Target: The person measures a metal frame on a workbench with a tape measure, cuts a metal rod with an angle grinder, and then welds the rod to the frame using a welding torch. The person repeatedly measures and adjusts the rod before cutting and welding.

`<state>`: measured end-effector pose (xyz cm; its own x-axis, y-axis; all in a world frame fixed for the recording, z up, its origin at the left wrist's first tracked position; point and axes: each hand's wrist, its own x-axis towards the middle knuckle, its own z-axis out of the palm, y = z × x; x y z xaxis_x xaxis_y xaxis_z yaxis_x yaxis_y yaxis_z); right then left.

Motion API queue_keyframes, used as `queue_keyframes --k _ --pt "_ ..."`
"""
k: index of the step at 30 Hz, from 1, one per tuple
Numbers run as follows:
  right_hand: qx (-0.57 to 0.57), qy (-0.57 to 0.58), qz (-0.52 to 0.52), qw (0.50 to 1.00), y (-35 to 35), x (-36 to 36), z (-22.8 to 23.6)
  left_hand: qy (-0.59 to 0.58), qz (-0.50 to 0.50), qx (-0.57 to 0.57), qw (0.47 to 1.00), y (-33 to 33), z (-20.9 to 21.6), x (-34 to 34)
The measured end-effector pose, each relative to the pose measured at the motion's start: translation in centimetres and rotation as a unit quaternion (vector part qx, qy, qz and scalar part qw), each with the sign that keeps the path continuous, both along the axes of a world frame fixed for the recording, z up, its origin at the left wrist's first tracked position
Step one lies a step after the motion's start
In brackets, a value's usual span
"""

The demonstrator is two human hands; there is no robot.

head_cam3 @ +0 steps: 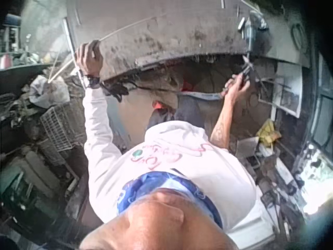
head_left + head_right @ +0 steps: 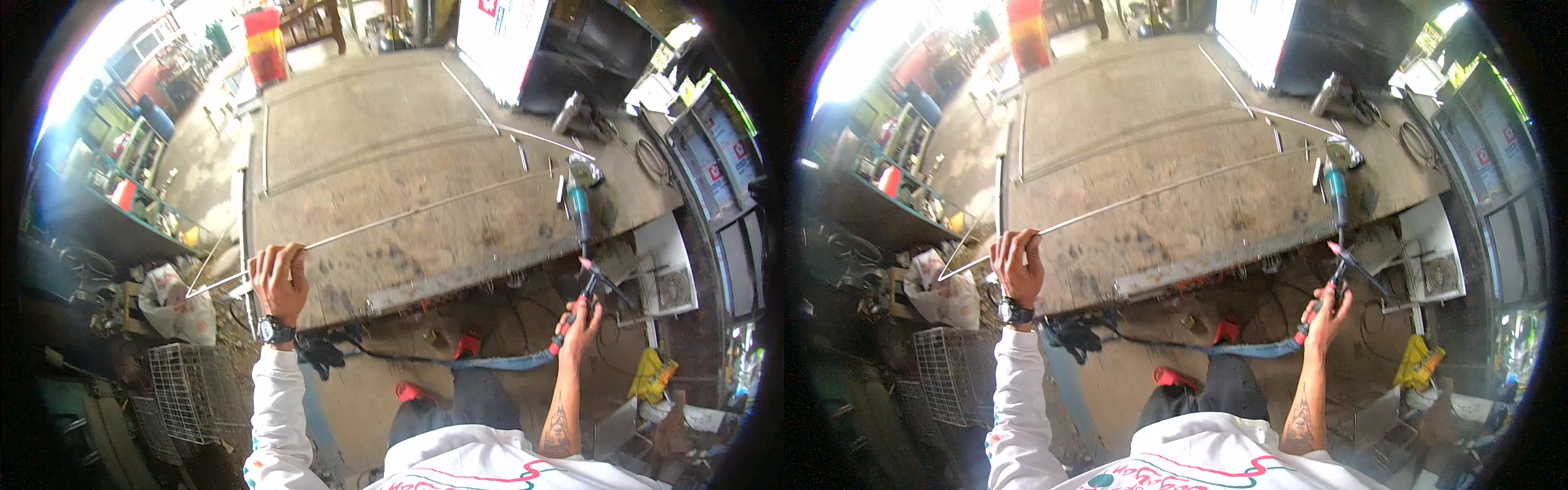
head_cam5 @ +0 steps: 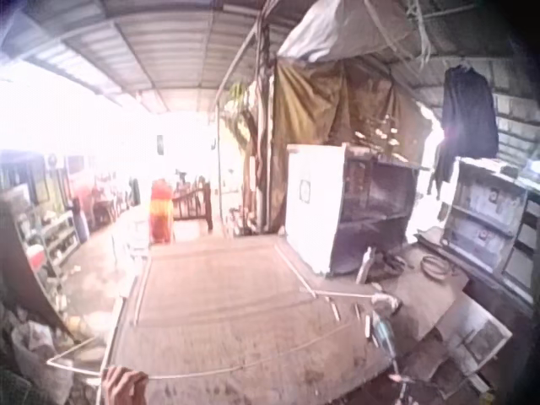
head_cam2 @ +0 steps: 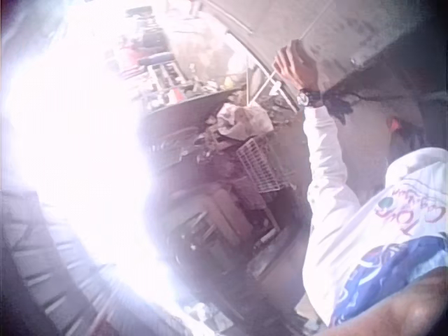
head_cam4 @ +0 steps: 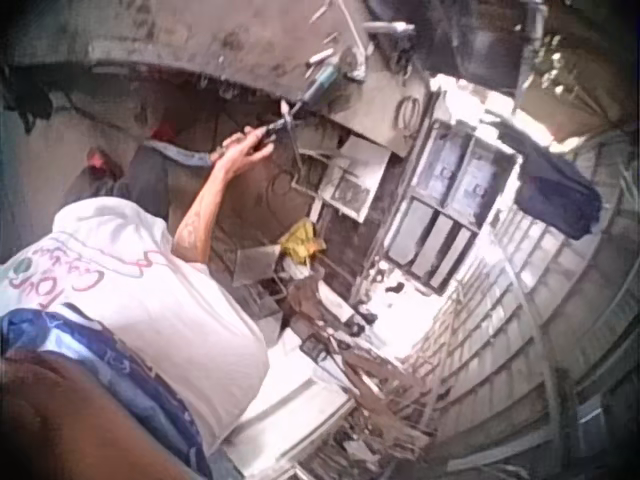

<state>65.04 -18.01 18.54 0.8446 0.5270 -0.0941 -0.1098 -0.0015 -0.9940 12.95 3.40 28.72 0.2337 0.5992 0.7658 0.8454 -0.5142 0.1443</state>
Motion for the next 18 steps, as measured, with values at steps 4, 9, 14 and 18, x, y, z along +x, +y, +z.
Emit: queue_keyframes --k 4,9,14,18 --pt "-0.006 0.024 0.007 1.0 2.9 2.6 0.4 0.039 0.061 0.147 0.987 7.1 10.5 -0.2" --pt "0.027 0.039 0.046 0.998 10.2 5.8 1.3 0.109 0.188 0.206 0.954 12.8 22.6 -4.1" --pt "0.043 0.024 0.073 0.996 16.6 11.0 2.4 0.105 0.289 0.047 0.95 13.6 24.0 -6.8" --pt "0.049 0.004 0.135 0.99 21.1 13.3 2.8 0.092 0.383 -0.068 0.917 10.7 18.2 -9.1"
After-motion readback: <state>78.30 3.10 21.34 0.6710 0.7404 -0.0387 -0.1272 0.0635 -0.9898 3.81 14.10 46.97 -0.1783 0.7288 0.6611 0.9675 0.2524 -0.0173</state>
